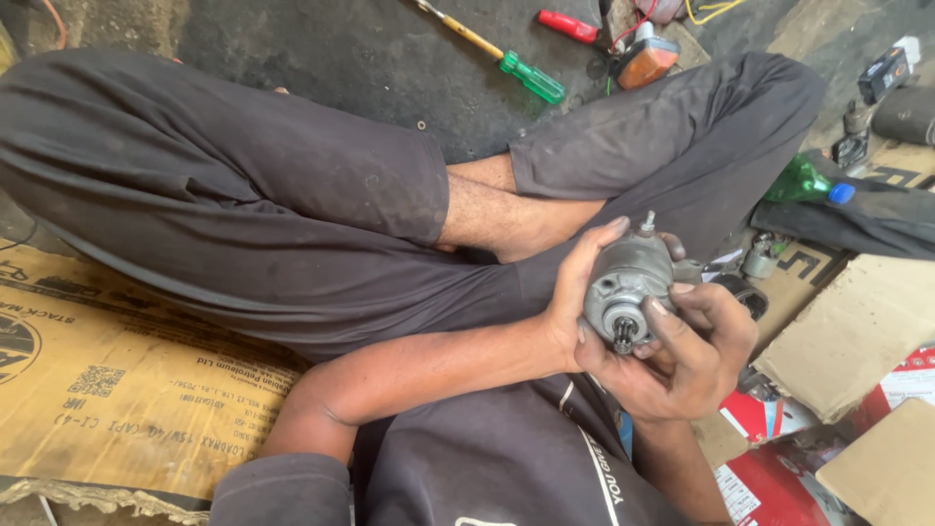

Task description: The person assembles a small electric motor by inserting the rotor into the housing, aligning the commutator, and securing the end cap with a screwdriver and wrench. They handle the motor components, tools, and fasteners throughout the process.

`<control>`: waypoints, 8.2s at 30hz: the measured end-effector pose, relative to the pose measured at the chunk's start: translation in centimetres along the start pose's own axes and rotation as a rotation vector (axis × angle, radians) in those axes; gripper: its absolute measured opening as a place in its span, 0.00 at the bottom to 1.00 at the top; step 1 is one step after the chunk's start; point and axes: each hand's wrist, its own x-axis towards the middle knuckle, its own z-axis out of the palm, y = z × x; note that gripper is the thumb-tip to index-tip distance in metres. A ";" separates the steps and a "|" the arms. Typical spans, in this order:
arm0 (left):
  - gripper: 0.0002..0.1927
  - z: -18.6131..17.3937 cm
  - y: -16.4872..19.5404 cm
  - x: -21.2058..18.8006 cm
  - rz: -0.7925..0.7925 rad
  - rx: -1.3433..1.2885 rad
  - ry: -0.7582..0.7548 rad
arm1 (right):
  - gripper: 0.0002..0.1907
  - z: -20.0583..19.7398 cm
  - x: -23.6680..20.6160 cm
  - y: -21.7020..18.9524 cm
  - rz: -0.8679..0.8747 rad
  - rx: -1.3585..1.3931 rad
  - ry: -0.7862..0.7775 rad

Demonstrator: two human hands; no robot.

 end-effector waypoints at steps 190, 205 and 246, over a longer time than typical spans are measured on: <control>0.28 8.5 18.5 -0.4 0.838 0.732 0.243 | 0.11 12.8 11.3 -5.5 -0.117 0.399 -0.013; 0.24 8.1 18.3 -0.8 0.996 0.678 0.315 | 0.10 13.2 11.0 -6.6 -0.052 0.422 0.005; 0.26 8.9 17.4 -0.7 1.187 0.790 0.328 | 0.10 14.0 10.3 -6.1 -0.024 0.432 0.034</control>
